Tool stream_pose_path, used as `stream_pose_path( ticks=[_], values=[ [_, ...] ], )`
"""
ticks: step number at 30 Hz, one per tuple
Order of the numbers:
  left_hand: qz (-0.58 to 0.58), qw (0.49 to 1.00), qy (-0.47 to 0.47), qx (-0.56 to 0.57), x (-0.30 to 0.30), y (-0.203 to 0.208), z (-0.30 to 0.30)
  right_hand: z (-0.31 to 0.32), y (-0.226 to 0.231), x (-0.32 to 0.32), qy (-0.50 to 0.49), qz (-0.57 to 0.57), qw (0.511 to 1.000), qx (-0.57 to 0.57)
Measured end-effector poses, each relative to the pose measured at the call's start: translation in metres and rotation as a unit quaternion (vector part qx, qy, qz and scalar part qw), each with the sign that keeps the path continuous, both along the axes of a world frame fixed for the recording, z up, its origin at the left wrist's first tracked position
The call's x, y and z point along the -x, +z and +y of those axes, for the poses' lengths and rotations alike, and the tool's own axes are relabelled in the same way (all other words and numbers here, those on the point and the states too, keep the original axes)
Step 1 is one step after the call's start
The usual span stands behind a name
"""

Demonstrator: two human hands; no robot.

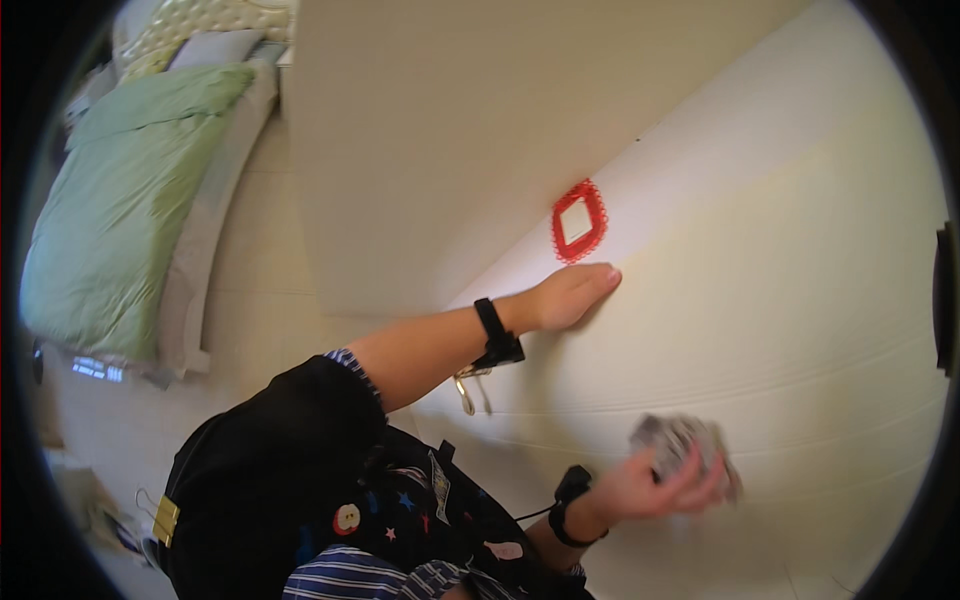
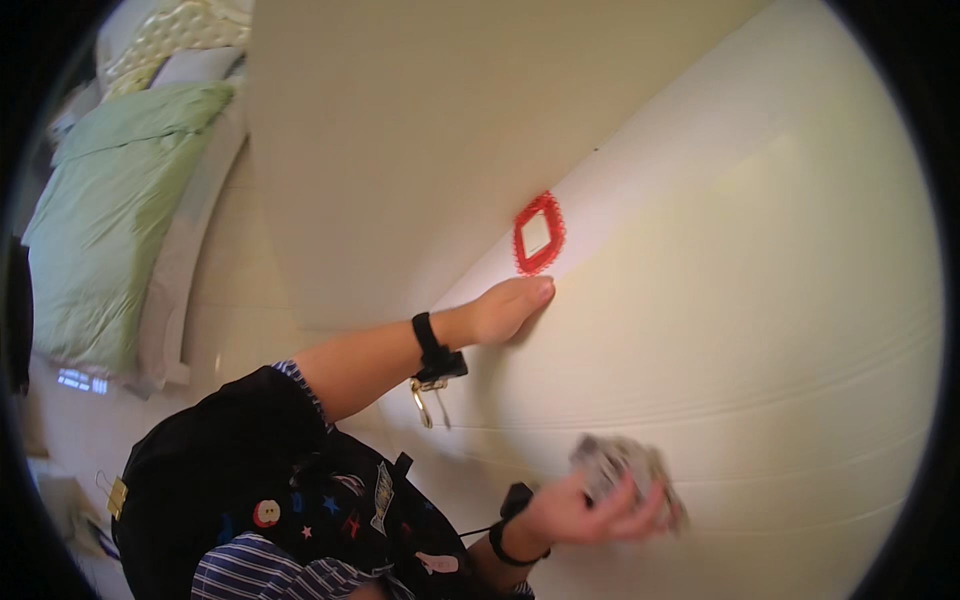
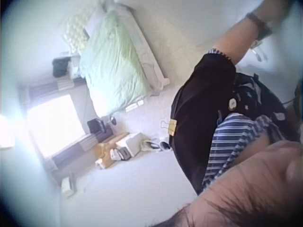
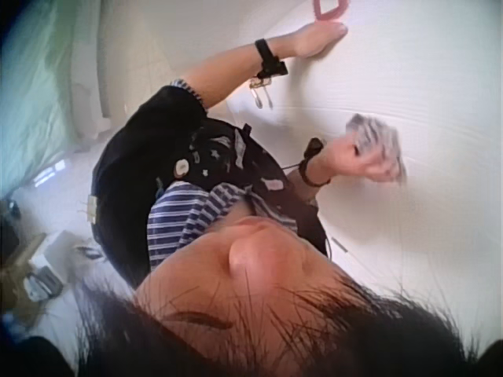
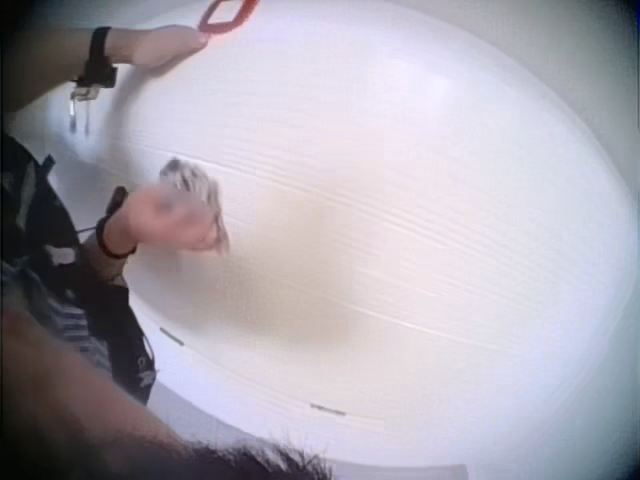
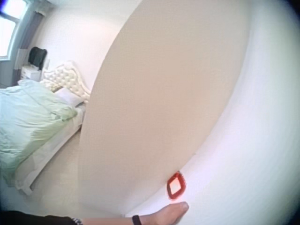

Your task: The person wipes the surface of a sliding wardrobe door, a bedside table, a room door, and a wooden desk using a cloth.

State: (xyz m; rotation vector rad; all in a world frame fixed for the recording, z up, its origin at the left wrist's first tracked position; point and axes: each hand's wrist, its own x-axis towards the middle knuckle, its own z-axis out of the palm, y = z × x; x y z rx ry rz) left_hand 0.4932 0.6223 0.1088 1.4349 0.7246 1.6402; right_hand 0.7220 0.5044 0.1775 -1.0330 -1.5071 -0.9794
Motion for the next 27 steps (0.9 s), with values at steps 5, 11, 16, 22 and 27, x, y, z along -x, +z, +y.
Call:
stream_pose_path(
  ticks=[5,11,16,22,27],
  values=[
    [0.029,0.998,-0.055,0.020,0.013,0.025,-0.028,0.004,0.011,0.077,-0.067,-0.135,0.987,0.054],
    [0.011,0.995,-0.054,-0.089,0.032,0.038,-0.027,0.011,0.092,0.094,-0.110,-0.081,0.991,0.012],
    [0.046,0.988,-0.141,-0.030,0.031,0.043,-0.001,0.028,0.188,0.130,-0.179,-0.006,0.984,0.002],
    [0.059,0.986,-0.151,-0.035,0.020,0.037,0.019,0.053,0.110,0.103,-0.208,-0.148,0.966,-0.035],
    [0.062,0.982,-0.174,-0.040,0.009,0.038,0.022,0.022,0.020,0.086,-0.231,-0.246,0.939,0.069]
  ],
)
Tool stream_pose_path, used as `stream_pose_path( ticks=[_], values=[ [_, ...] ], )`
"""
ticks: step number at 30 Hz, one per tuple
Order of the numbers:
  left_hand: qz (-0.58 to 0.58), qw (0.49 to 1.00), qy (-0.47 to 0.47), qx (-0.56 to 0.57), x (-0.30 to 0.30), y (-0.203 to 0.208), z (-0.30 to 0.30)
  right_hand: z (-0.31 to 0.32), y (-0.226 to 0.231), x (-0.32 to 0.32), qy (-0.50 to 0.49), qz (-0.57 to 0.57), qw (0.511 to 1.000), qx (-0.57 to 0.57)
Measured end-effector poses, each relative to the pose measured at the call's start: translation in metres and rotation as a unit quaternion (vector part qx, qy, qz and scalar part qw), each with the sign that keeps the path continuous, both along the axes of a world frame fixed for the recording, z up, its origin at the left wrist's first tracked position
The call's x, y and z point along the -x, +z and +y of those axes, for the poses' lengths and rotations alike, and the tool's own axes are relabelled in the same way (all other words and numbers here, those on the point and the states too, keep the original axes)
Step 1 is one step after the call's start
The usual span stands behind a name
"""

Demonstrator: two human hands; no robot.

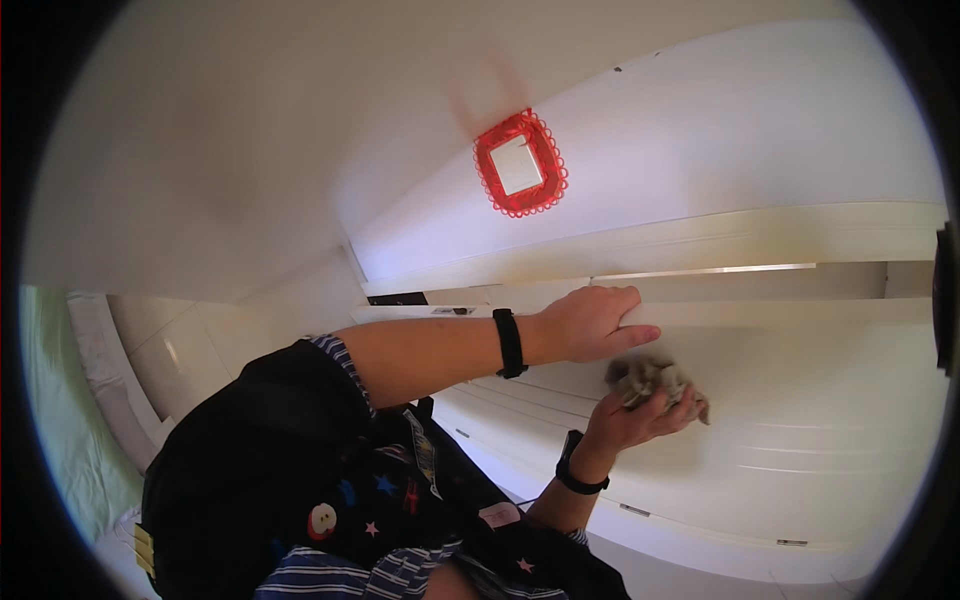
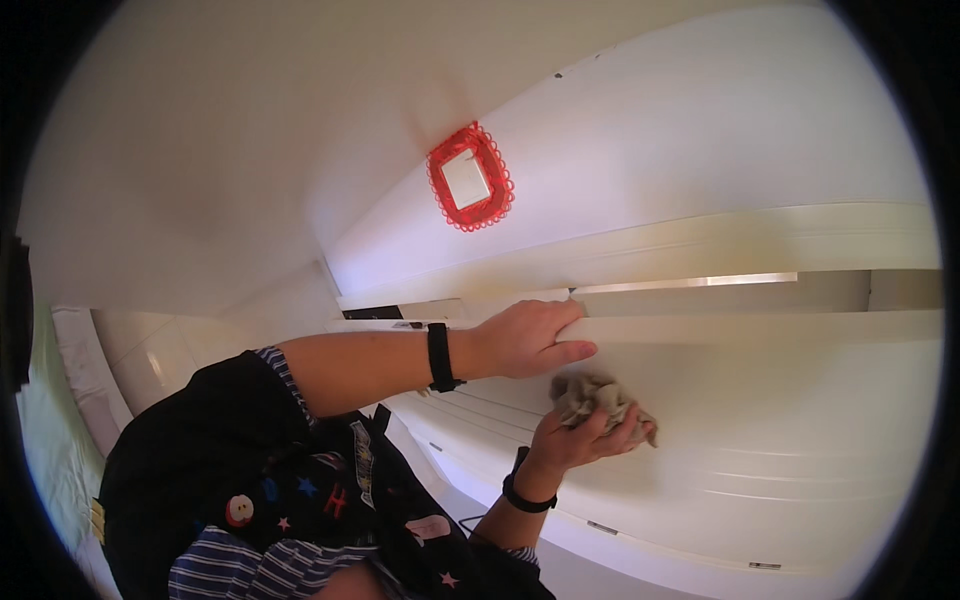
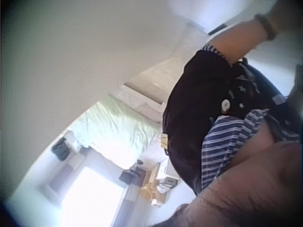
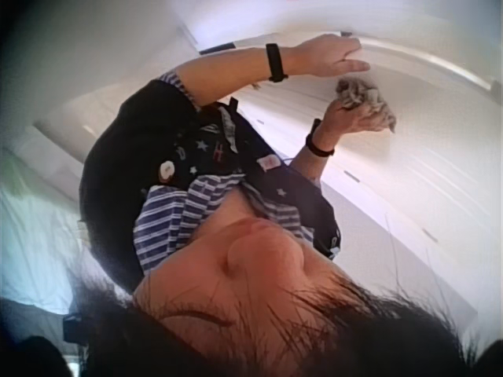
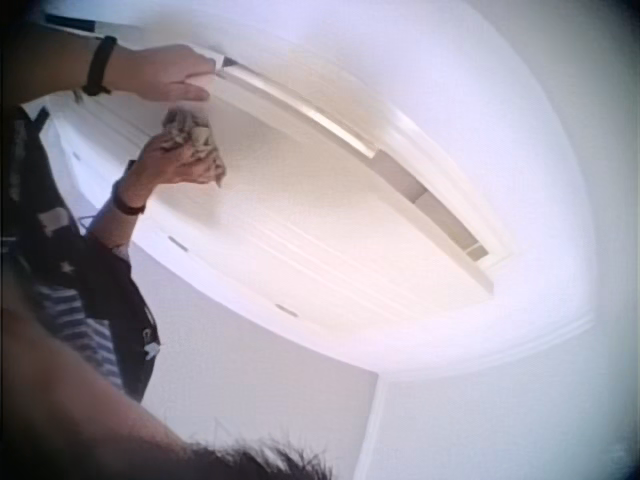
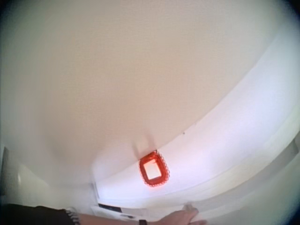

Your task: The person wipes the surface of a sliding wardrobe door, a bedside table, a room door, and a wooden desk using a cloth.

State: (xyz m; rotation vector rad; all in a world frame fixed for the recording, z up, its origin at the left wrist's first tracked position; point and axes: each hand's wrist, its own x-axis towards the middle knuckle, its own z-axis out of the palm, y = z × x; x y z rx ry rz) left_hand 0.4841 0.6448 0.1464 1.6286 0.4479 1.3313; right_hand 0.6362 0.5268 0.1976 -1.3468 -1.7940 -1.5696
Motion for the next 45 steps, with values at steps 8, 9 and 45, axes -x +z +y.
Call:
stream_pose_path(
  ticks=[8,9,45],
  values=[
    [-0.020,0.998,0.049,-0.036,-0.003,-0.007,0.014,-0.012,0.227,-0.070,0.025,0.017,0.996,-0.081],
    [-0.027,0.999,0.033,-0.024,-0.007,-0.001,0.011,-0.012,0.277,-0.061,0.087,0.146,0.980,-0.106],
    [-0.094,0.995,0.008,-0.025,0.024,-0.027,-0.051,-0.029,0.194,0.042,0.204,-0.141,0.951,0.185]
  ],
)
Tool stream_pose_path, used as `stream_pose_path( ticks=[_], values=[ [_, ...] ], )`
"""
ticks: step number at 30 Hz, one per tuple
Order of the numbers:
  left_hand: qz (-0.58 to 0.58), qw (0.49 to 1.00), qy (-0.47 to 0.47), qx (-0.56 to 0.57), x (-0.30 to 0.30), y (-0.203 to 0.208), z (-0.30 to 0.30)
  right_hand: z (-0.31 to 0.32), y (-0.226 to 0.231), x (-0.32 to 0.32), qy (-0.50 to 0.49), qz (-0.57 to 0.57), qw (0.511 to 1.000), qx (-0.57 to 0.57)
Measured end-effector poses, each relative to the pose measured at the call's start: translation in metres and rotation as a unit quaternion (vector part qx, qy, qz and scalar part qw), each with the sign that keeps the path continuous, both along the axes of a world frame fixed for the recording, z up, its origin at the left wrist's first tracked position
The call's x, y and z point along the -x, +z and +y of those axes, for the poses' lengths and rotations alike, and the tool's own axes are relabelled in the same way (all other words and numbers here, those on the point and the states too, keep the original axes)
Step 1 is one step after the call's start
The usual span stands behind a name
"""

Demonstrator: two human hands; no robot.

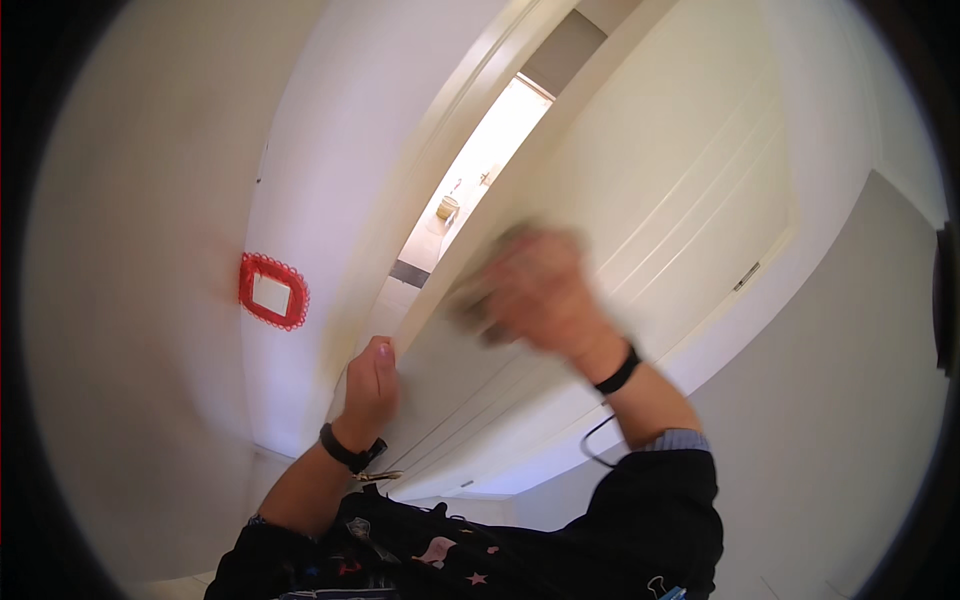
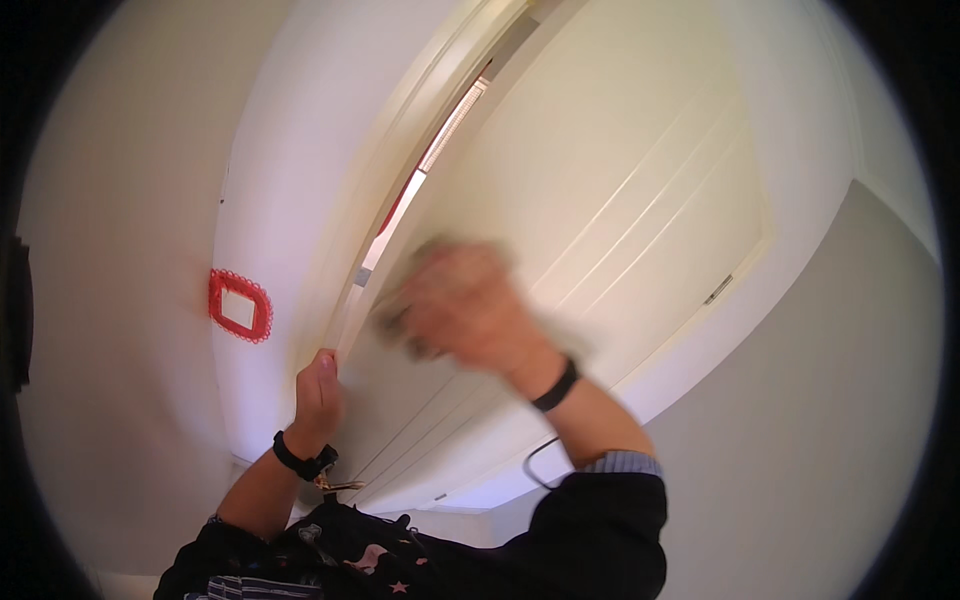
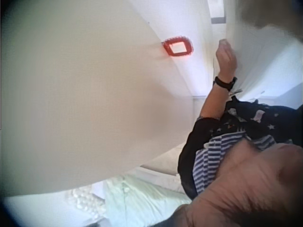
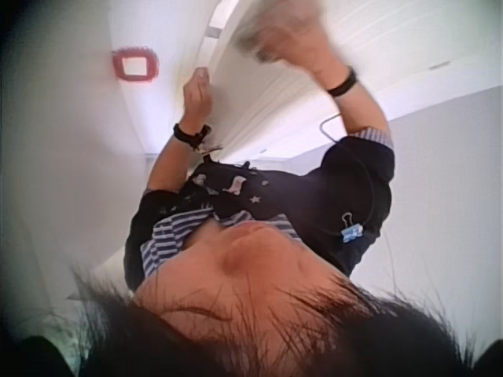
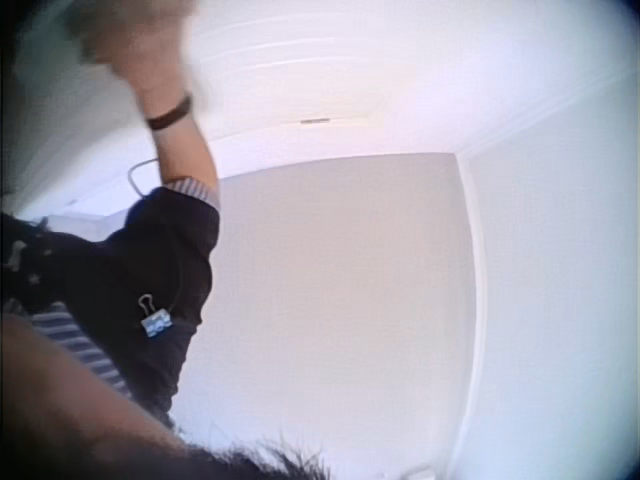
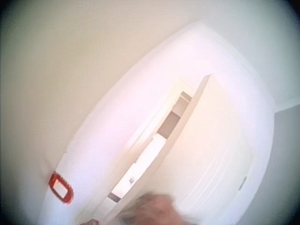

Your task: The person wipes the surface of a sliding wardrobe door, a bedside table, a room door, and a wooden desk using a cloth.

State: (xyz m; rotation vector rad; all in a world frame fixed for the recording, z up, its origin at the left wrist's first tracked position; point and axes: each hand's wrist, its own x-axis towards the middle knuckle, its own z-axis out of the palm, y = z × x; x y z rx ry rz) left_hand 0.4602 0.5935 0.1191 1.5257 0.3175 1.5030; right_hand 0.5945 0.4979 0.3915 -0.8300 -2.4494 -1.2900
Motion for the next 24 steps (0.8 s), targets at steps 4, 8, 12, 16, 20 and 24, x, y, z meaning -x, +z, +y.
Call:
stream_pose_path(
  ticks=[4,8,12,16,20,24],
  values=[
    [0.047,0.999,-0.013,0.001,0.011,0.020,-0.004,-0.031,0.134,-0.051,-0.135,0.014,0.930,-0.343],
    [0.097,0.995,-0.005,0.015,0.011,0.049,-0.008,-0.042,0.135,-0.079,-0.225,0.154,0.870,-0.410],
    [0.137,0.990,0.028,0.021,0.025,0.044,-0.001,-0.005,-0.053,-0.033,-0.198,0.186,0.914,-0.300],
    [0.172,0.985,0.001,0.018,0.015,0.052,-0.010,-0.026,-0.222,-0.023,-0.074,0.043,0.995,-0.048],
    [0.204,0.978,-0.029,0.042,0.033,0.046,-0.008,-0.039,-0.158,-0.069,-0.019,0.003,1.000,0.014],
    [0.207,0.977,-0.028,0.034,0.020,0.030,-0.005,-0.083,-0.012,-0.156,-0.180,0.102,0.961,-0.182]
  ],
)
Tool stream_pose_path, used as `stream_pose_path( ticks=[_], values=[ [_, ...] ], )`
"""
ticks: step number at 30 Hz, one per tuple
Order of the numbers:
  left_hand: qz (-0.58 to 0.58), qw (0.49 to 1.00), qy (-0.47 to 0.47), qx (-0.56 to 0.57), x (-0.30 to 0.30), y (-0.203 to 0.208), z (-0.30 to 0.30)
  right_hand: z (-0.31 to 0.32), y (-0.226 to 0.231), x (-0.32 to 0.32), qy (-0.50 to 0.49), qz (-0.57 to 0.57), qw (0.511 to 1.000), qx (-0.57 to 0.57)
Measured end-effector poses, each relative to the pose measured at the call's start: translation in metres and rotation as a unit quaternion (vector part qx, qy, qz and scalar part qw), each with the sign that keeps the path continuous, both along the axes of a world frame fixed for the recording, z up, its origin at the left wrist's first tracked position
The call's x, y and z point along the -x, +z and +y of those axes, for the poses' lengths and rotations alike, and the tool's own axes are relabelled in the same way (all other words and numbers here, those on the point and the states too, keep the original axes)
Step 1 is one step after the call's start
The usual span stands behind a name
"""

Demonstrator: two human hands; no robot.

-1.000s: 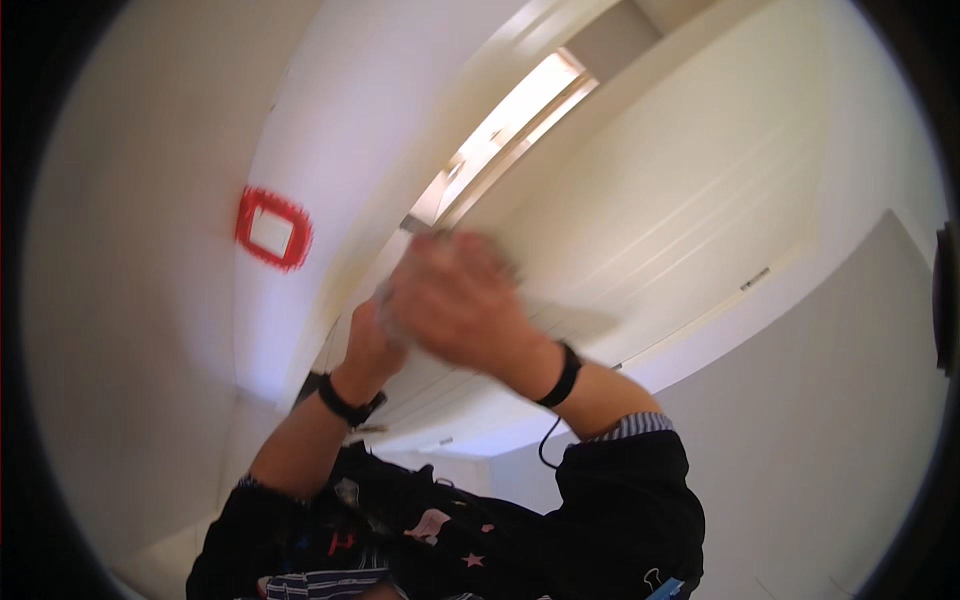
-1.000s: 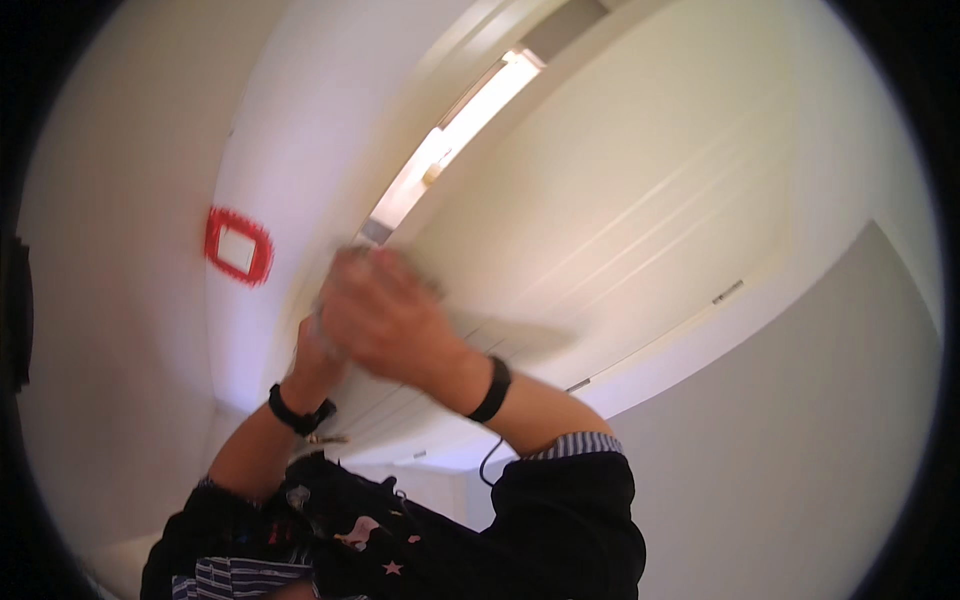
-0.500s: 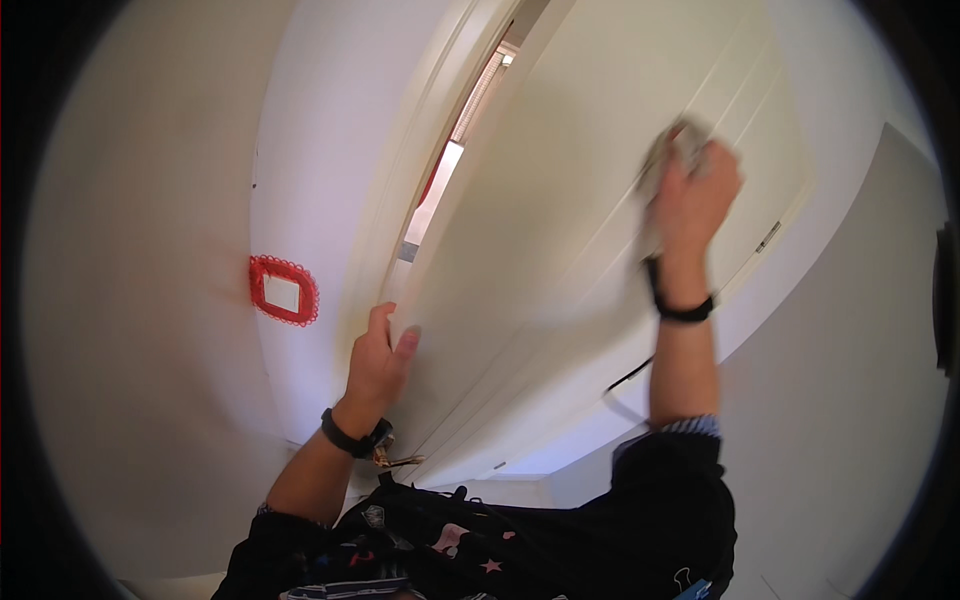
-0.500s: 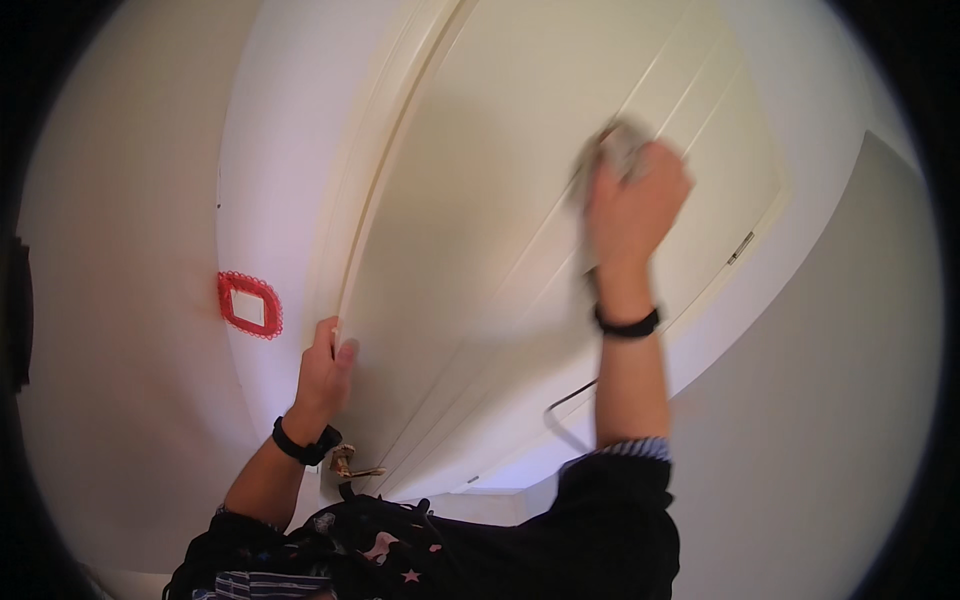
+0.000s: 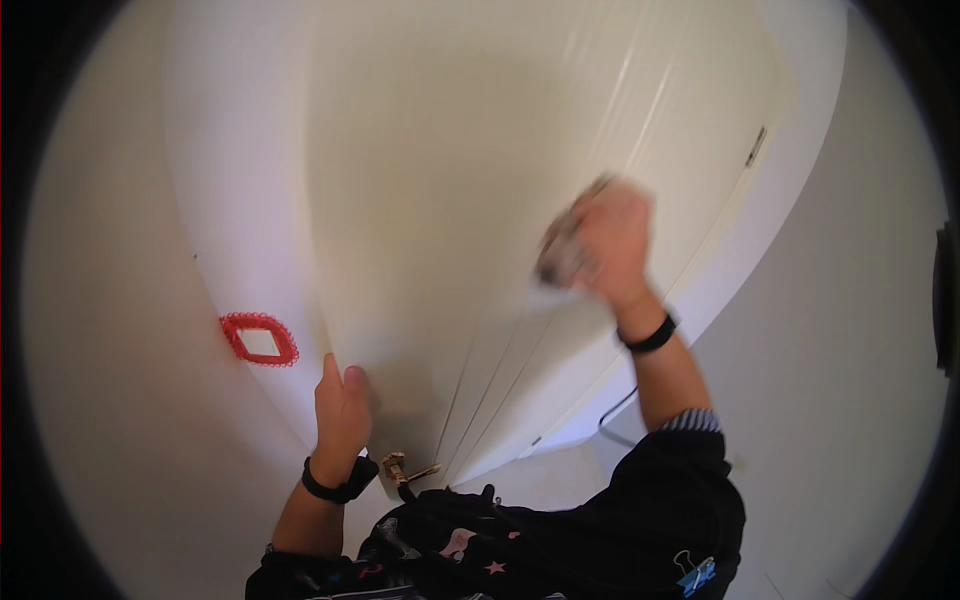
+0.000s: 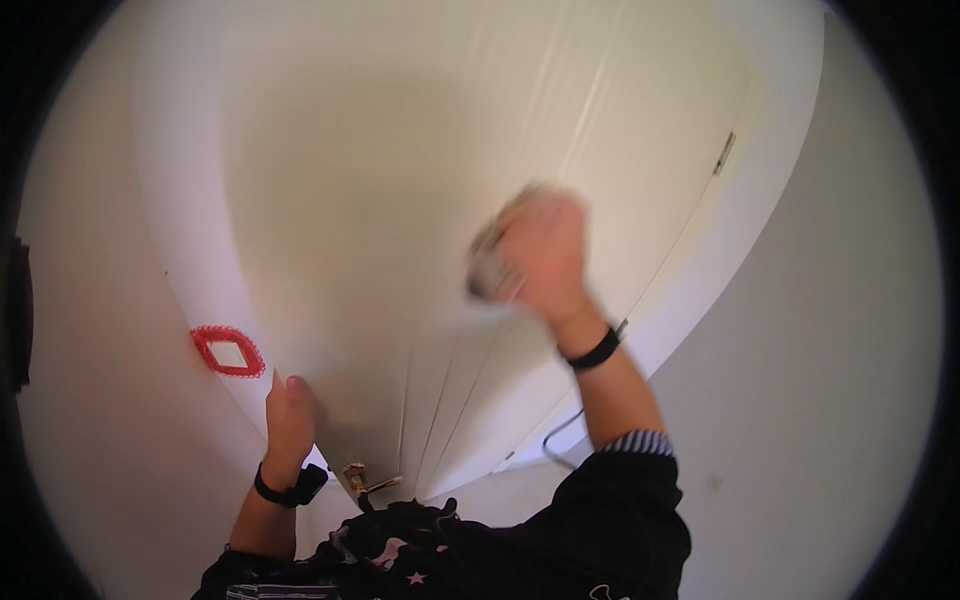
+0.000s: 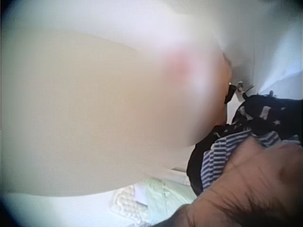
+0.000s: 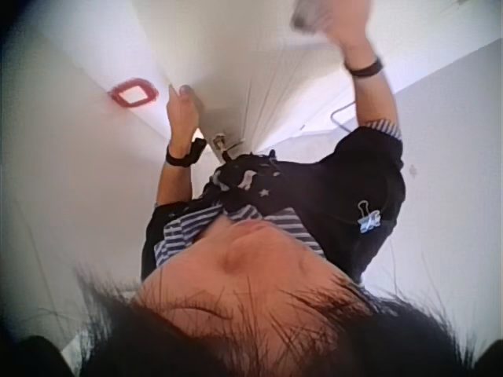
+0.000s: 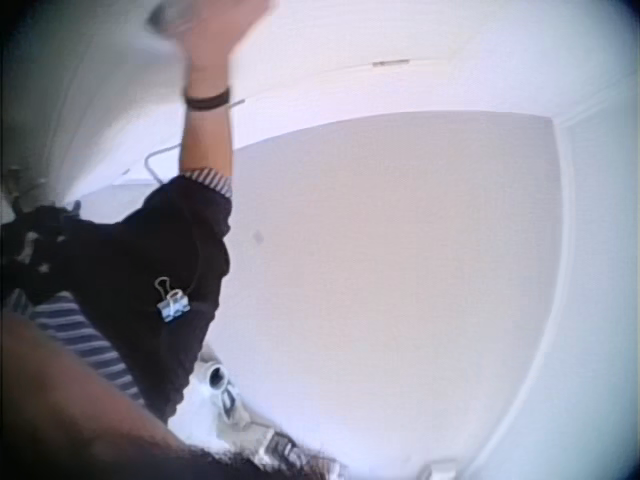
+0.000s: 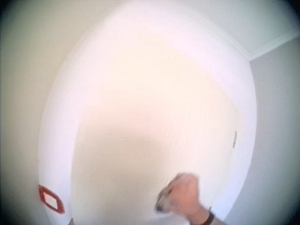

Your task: The person wipes the surface of a sliding wardrobe door, a bedside table, a room door, and a wooden desk using a cloth.

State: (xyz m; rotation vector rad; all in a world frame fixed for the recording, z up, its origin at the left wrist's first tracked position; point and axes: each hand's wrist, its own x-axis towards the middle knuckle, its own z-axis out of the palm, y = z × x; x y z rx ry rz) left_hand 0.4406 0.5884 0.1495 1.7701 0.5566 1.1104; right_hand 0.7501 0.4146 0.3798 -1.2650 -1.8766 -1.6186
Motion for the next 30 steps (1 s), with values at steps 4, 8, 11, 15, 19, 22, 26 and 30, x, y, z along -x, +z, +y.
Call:
stream_pose_path(
  ticks=[4,8,11,15,19,22,26,30],
  values=[
    [-0.044,0.998,0.030,-0.039,-0.008,-0.020,0.014,-0.007,0.043,-0.033,-0.041,0.124,0.970,-0.207],
    [-0.069,0.997,0.008,0.014,-0.005,-0.027,0.014,0.012,-0.074,-0.026,-0.049,0.241,0.925,-0.290],
    [-0.069,0.997,0.000,0.042,-0.006,-0.021,0.010,0.016,-0.222,0.017,-0.117,0.327,0.913,-0.215],
    [-0.079,0.994,0.065,0.032,-0.002,-0.029,0.010,-0.003,-0.272,0.005,-0.029,0.261,0.959,-0.104],
    [-0.100,0.992,-0.008,0.081,0.034,-0.082,0.055,-0.045,-0.202,-0.106,-0.066,0.255,0.953,-0.151],
    [-0.160,0.973,-0.076,0.147,0.034,-0.096,0.060,-0.080,-0.134,-0.196,-0.085,0.273,0.923,-0.257],
    [-0.227,0.951,-0.143,0.153,0.044,-0.125,0.075,-0.137,-0.111,-0.291,0.110,0.517,0.806,-0.267],
    [-0.237,0.940,-0.186,0.160,0.036,-0.101,0.075,-0.106,-0.194,-0.242,-0.148,0.471,0.807,-0.323]
  ],
)
